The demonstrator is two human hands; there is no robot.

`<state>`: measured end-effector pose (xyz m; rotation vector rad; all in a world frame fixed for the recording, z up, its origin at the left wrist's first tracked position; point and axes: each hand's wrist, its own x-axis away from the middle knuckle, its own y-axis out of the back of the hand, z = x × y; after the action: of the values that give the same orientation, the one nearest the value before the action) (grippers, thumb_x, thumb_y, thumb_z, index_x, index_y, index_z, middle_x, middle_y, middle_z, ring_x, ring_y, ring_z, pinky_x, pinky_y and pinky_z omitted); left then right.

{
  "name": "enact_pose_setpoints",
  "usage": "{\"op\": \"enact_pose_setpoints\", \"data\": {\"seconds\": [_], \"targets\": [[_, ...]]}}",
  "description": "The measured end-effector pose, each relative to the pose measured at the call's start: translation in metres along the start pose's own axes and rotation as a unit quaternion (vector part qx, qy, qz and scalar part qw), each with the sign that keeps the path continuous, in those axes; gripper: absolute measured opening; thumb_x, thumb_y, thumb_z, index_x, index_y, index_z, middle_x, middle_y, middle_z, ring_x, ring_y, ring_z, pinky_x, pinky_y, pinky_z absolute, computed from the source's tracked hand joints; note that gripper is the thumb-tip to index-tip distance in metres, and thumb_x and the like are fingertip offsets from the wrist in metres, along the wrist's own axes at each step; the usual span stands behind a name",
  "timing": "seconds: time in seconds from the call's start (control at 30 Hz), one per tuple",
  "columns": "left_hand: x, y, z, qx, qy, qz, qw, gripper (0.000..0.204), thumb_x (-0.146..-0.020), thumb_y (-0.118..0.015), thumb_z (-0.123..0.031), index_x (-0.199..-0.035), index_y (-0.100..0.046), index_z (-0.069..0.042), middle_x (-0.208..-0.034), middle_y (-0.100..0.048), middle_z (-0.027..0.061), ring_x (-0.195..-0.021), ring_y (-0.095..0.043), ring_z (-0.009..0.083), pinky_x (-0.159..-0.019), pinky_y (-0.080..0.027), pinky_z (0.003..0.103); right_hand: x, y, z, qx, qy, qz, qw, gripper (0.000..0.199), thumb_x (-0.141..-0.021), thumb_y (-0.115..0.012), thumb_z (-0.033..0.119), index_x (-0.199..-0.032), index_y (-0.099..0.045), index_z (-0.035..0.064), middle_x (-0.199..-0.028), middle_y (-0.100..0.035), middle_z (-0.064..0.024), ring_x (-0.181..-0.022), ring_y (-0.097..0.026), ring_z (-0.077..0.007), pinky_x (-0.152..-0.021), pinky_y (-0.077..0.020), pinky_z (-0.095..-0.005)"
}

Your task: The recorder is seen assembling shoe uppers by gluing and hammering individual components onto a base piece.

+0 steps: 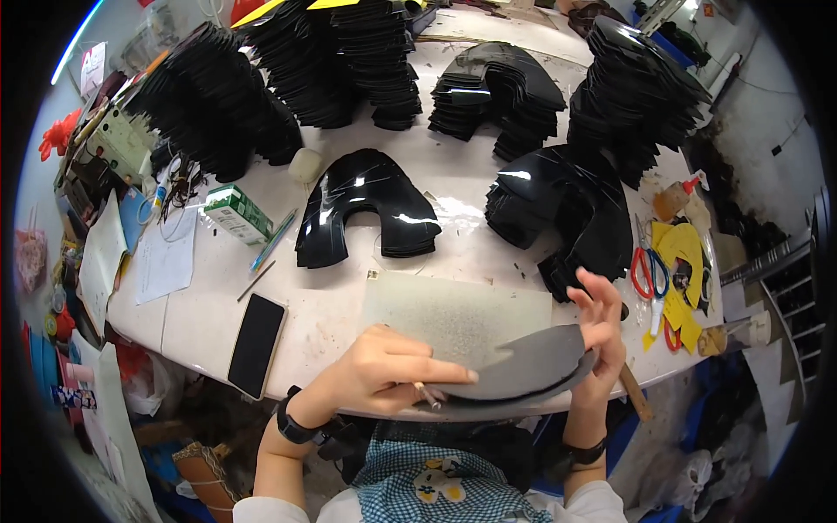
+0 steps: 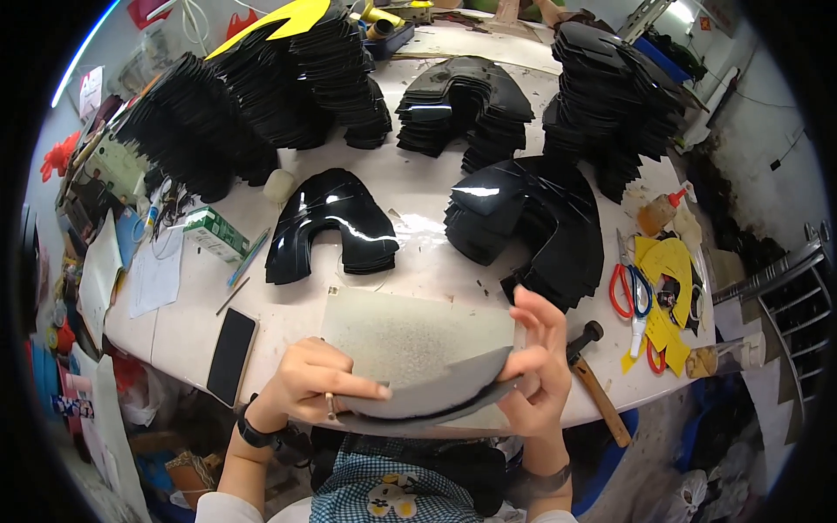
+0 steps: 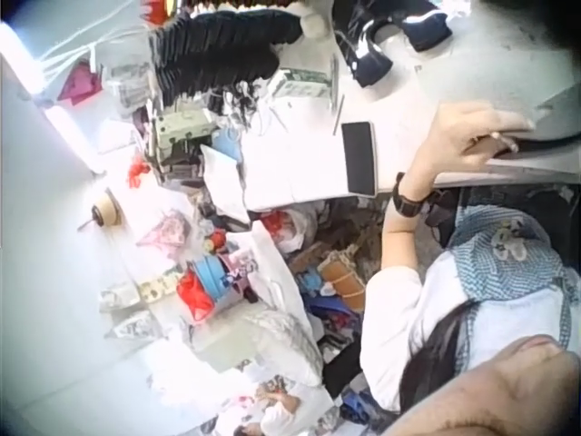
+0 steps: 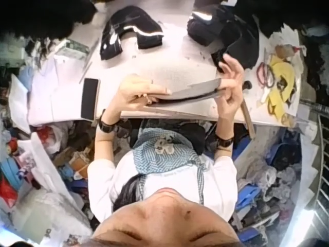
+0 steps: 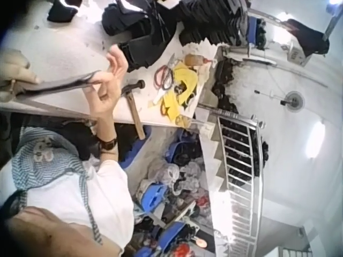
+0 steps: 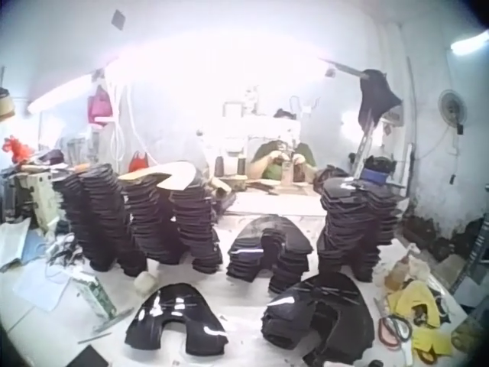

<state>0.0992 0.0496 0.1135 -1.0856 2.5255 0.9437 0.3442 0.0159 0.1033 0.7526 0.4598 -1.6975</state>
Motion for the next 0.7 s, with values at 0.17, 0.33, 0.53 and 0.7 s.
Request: {"op": "enact_pose_setpoints", "data": {"seconds": [0.17, 0.33, 0.53, 0.7], "targets": [[0.004, -0.012, 0.004, 0.090, -0.014, -0.067, 0.994, 0.031, -0.074, -0.068, -0.025, -0.098, -0.066, -0.006, -0.053, -0.049, 0.0027, -0.043, -0.047, 0.0148, -0.042, -0.036, 0.027, 0.002, 0.015, 0.001, -0.113, -0.078, 0.081, 0.987, 0.014, -0.072, -0.067, 0.004, -0.080, -0.055, 0.0007, -0.069, -0.060, -0.0115, -0.062, -0.057, -0.0170, -0.059, -0.0446, -0.0243], [0.014, -0.010, 0.022, 0.072, 0.238, -0.239, 0.938, 0.027, -0.088, -0.054, -0.026, -0.094, -0.064, -0.002, -0.055, -0.043, -0.0020, -0.049, -0.036, 0.0051, -0.044, -0.028, 0.022, -0.053, 0.044, -0.022, -0.027, -0.162, -0.116, 0.980, 0.027, -0.083, -0.062, 0.025, -0.095, -0.055, 0.0012, -0.090, -0.059, -0.0048, -0.070, -0.053, -0.0073, -0.064, -0.0421, -0.0212], [0.035, -0.017, 0.048, 0.035, 0.330, -0.185, 0.925, 0.021, -0.089, -0.052, -0.018, -0.090, -0.065, -0.002, -0.057, -0.042, -0.0031, -0.050, -0.034, 0.0043, -0.045, -0.026, 0.022, -0.085, 0.087, -0.114, 0.538, -0.137, 0.044, 0.831, 0.065, -0.079, -0.062, 0.031, -0.128, -0.036, -0.0012, -0.126, -0.043, -0.0249, -0.119, -0.040, -0.0363, -0.100, -0.0275, -0.0392], [0.067, 0.005, 0.052, 0.008, 0.385, -0.210, 0.899, 0.019, -0.088, -0.053, -0.016, -0.087, -0.065, -0.001, -0.052, -0.038, -0.0051, -0.048, -0.032, 0.0033, -0.044, -0.025, 0.022, -0.020, 0.033, -0.062, 0.486, 0.046, 0.082, 0.869, 0.053, -0.076, -0.061, 0.019, -0.122, -0.046, -0.0033, -0.131, -0.041, -0.0198, -0.124, -0.034, -0.0368, -0.100, -0.0254, -0.0461]]}}
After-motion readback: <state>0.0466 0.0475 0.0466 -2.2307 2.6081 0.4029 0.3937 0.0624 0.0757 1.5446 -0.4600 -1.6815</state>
